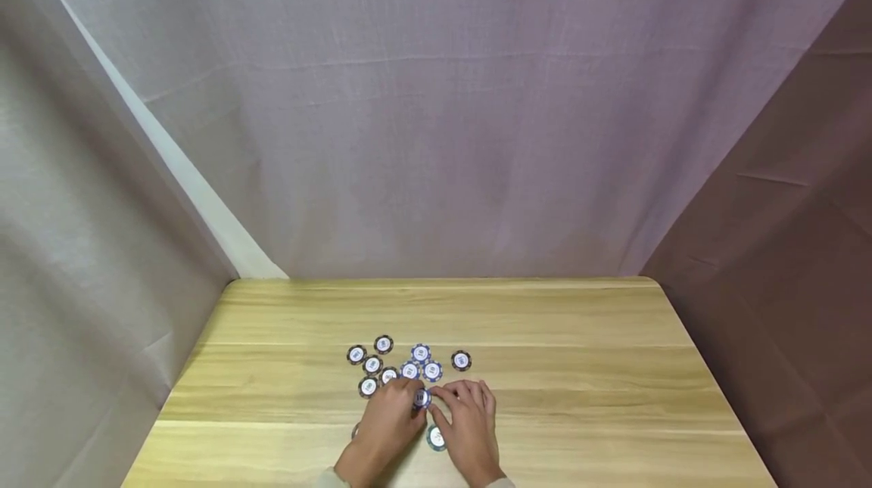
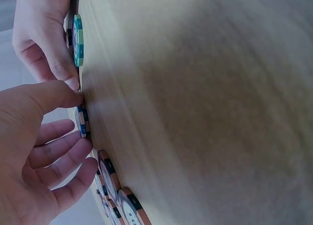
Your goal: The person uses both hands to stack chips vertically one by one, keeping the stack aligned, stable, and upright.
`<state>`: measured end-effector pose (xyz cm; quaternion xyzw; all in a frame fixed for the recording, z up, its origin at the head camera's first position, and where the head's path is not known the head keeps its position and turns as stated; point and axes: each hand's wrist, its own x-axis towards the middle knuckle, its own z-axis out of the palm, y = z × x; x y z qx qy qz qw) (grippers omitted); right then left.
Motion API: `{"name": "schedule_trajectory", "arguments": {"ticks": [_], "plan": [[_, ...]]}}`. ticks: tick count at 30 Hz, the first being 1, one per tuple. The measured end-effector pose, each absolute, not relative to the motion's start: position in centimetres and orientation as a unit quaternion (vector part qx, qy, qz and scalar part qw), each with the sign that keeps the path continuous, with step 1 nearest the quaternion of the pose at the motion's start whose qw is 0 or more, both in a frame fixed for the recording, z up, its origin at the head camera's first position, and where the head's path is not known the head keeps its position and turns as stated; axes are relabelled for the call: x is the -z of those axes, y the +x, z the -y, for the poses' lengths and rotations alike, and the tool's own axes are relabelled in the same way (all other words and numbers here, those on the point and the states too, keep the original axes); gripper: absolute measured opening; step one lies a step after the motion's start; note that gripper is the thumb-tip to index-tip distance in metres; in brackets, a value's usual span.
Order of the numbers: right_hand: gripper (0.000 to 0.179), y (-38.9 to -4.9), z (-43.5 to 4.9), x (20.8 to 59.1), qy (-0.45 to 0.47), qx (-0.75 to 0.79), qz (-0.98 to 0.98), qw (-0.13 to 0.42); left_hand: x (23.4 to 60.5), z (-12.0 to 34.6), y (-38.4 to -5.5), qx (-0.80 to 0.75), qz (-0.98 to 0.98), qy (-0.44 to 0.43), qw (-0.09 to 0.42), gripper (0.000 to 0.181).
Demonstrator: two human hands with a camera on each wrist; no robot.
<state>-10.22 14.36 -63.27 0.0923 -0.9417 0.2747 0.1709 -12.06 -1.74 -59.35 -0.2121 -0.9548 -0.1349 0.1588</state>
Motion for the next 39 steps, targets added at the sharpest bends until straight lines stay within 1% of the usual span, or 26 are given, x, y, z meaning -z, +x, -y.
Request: {"name": "schedule_trajectory", "arguments": {"ticks": [3, 6, 10, 15, 20, 26, 35, 39], "plan": [[0.028, -10.3, -14.4, 63.3, 0.099, -0.273, 0.940, 0.181, 59.3, 1.7, -12.2, 0.127, 0.955, -0.214, 0.161, 0.026], [0.030, -10.3, -14.5, 63.4, 0.107, -0.267, 0.940, 0.185, 59.3, 1.7, -12.2, 0.129, 0.955, -0.215, 0.158, 0.033], [0.032, -10.3, -14.6, 63.5, 0.115, -0.253, 0.943, 0.184, 59.5, 1.8, -12.2, 0.141, 0.954, -0.223, 0.142, 0.043], [0.035, -10.2, -14.5, 63.6, 0.114, -0.248, 0.946, 0.175, 59.5, 1.9, -12.0, 0.159, 0.953, -0.228, 0.122, 0.047], [0.039, -10.2, -14.5, 63.6, 0.113, -0.241, 0.949, 0.167, 59.5, 1.9, -11.7, 0.172, 0.950, -0.232, 0.116, 0.047], [0.041, -10.2, -14.4, 63.8, 0.118, -0.236, 0.949, 0.175, 59.3, 2.3, -11.5, 0.206, 0.944, -0.234, 0.109, 0.046], [0.040, -10.2, -14.3, 63.7, 0.113, -0.237, 0.949, 0.174, 58.3, 3.5, -12.4, 0.191, 0.935, -0.266, 0.140, 0.031], [0.042, -10.3, -14.3, 63.5, 0.105, -0.239, 0.953, 0.152, 57.5, 4.2, -13.4, 0.170, 0.935, -0.268, 0.160, 0.030]]}}
